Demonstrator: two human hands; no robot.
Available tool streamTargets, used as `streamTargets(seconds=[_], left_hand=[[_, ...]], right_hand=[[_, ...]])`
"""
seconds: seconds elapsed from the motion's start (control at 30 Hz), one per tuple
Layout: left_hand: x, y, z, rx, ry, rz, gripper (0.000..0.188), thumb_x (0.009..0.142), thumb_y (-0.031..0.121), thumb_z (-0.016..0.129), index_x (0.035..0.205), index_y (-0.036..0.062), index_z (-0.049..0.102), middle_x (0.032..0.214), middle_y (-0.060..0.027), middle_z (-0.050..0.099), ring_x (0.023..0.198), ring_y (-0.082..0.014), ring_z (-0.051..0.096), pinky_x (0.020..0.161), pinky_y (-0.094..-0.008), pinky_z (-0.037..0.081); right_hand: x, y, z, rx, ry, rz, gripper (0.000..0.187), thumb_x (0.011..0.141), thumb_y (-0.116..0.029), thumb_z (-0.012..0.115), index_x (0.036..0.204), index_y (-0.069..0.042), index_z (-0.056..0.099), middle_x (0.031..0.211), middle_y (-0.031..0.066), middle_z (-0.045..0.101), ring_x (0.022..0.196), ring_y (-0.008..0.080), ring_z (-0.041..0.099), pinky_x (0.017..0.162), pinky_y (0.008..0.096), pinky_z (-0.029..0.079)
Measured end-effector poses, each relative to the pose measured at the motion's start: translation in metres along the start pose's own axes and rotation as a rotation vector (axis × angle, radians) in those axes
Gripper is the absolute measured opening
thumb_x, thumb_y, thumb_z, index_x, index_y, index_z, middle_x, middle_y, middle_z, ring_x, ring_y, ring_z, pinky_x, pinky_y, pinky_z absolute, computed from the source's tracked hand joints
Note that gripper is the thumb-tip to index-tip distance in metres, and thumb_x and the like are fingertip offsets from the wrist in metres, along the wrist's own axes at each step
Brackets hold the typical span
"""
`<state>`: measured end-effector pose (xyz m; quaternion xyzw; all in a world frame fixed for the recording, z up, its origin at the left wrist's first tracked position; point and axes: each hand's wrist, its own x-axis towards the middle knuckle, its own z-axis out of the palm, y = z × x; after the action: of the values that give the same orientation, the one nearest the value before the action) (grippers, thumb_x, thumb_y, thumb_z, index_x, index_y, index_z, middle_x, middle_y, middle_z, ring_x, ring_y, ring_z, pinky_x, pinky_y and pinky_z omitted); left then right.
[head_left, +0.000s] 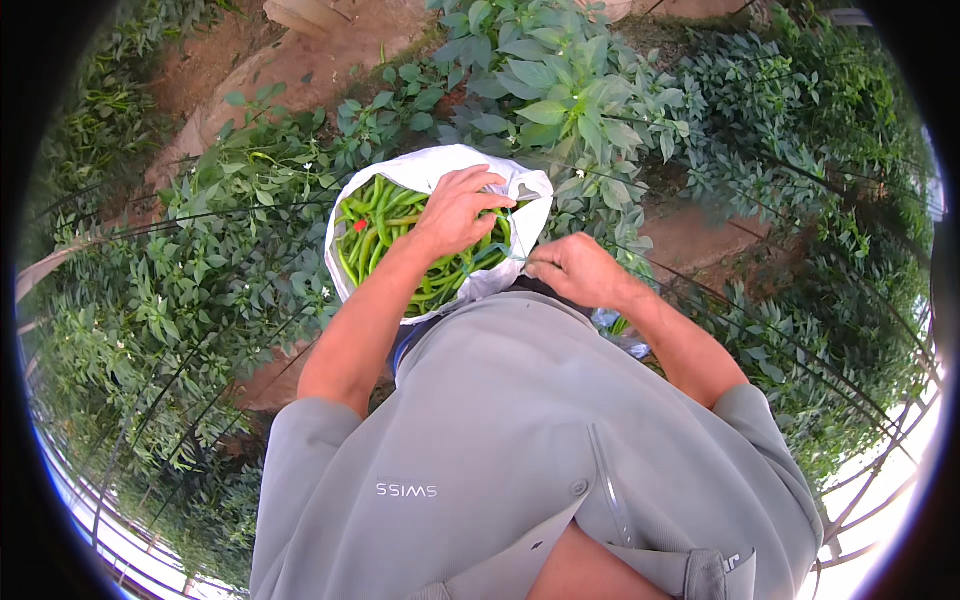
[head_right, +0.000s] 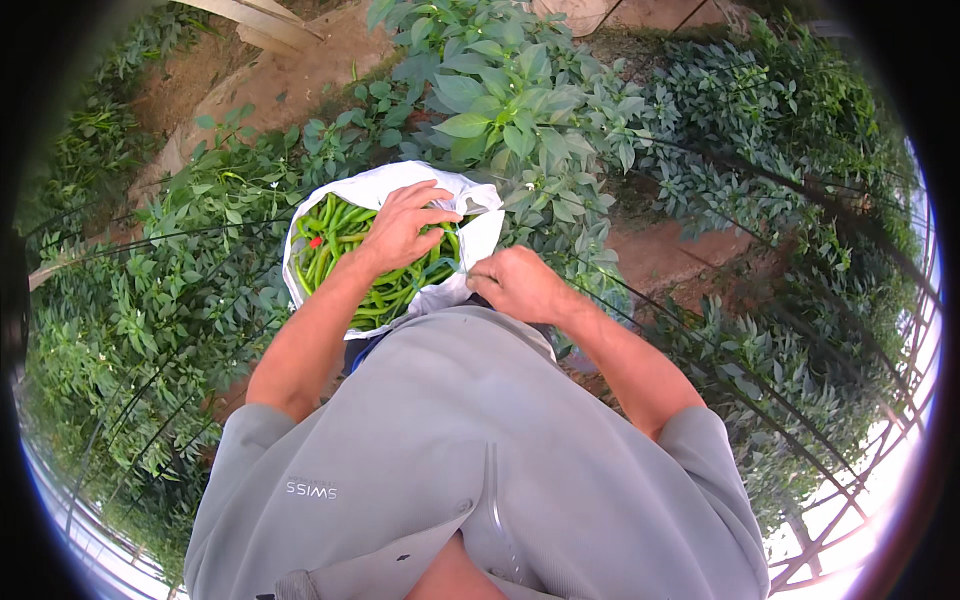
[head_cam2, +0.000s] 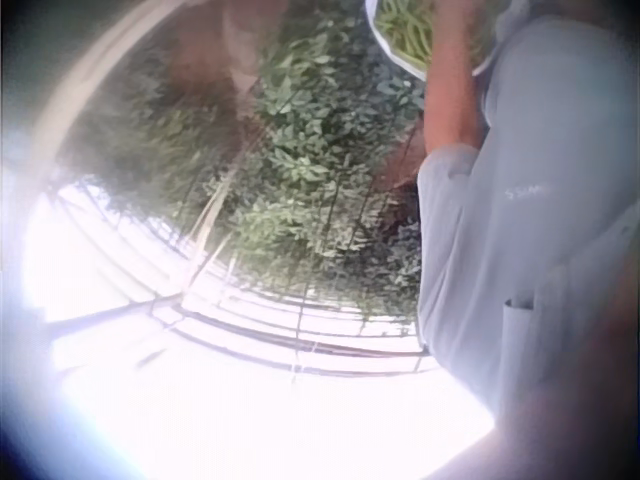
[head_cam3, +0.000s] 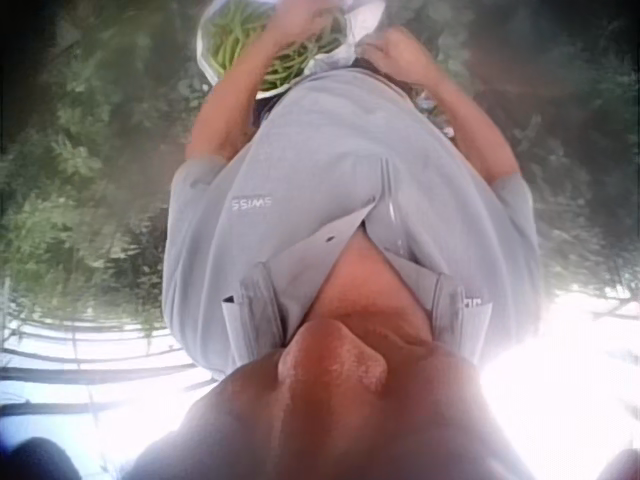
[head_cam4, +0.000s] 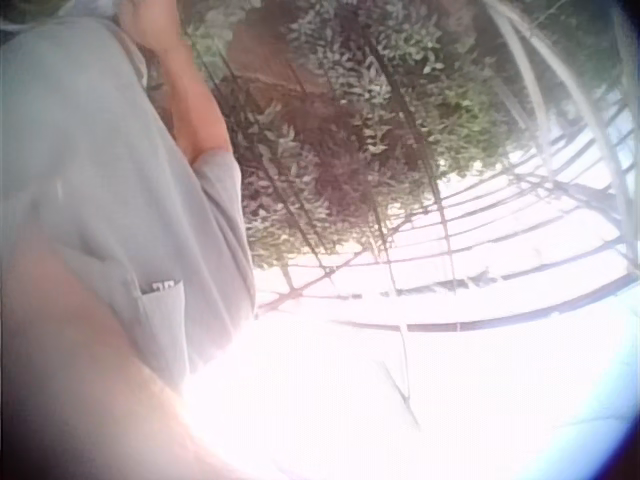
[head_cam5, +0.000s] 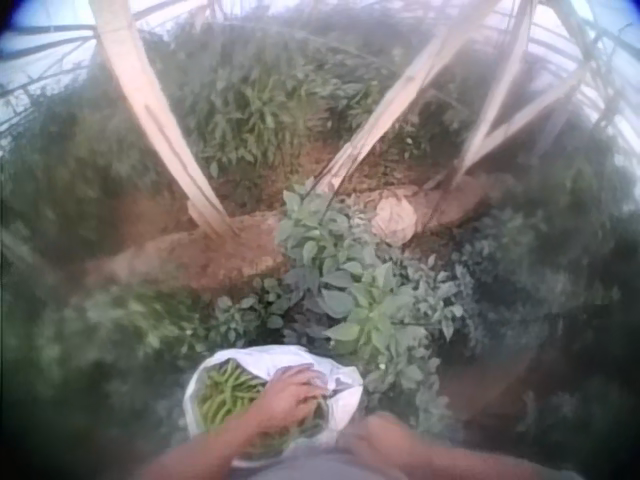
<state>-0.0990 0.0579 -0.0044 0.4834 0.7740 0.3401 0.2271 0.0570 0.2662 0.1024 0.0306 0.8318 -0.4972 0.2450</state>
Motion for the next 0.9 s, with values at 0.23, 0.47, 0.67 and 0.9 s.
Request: streamTargets(seconds=[0.23, 0.47, 0.67, 0.9], left_hand=[[0.012, -0.004, -0.002, -0.055, -0.092, 0.027, 0.017, 0.093, 0.017, 0.077, 0.108, 0.0107, 0.083, 0.119, -0.0048, 0.076, 0.118, -0.0300, 0.069, 0.107, -0.0454, 0.048], [-0.019, 0.000, 0.008, -0.482, 0.145, -0.243, 0.016, 0.098, 0.013, 0.076, 0.105, -0.0006, 0.079, 0.117, -0.0111, 0.076, 0.122, -0.0289, 0.067, 0.113, -0.0415, 0.046], [-0.052, 0.019, 0.004, -0.650, 0.302, -0.370, 0.018, 0.099, 0.012, 0.075, 0.104, -0.0053, 0.076, 0.114, -0.0111, 0.074, 0.117, -0.0242, 0.067, 0.106, -0.0368, 0.049], [-0.056, 0.084, -0.002, -0.619, 0.374, -0.386, 0.015, 0.101, 0.007, 0.073, 0.104, -0.0075, 0.075, 0.108, -0.0082, 0.072, 0.101, -0.0172, 0.066, 0.092, -0.0308, 0.052]], right_hand=[[0.009, -0.026, -0.028, -0.095, 0.105, 0.011, 0.022, 0.096, -0.016, 0.070, 0.108, 0.000, 0.078, 0.095, 0.0235, 0.076, 0.086, 0.0377, 0.075, 0.082, 0.0454, 0.058], [-0.003, -0.042, -0.041, 0.411, 0.489, 0.014, 0.025, 0.103, -0.010, 0.072, 0.125, 0.001, 0.077, 0.100, 0.0057, 0.079, 0.088, 0.0128, 0.068, 0.080, 0.0323, 0.056], [0.001, -0.031, -0.012, 0.508, 0.745, -0.118, 0.023, 0.104, -0.008, 0.073, 0.123, 0.003, 0.078, 0.101, 0.0032, 0.073, 0.093, 0.0083, 0.064, 0.080, 0.0265, 0.052], [0.028, 0.032, 0.069, 0.028, 0.595, -0.110, 0.028, 0.092, -0.010, 0.079, 0.119, -0.005, 0.080, 0.109, 0.0174, 0.077, 0.093, 0.0356, 0.075, 0.083, 0.0443, 0.060]])
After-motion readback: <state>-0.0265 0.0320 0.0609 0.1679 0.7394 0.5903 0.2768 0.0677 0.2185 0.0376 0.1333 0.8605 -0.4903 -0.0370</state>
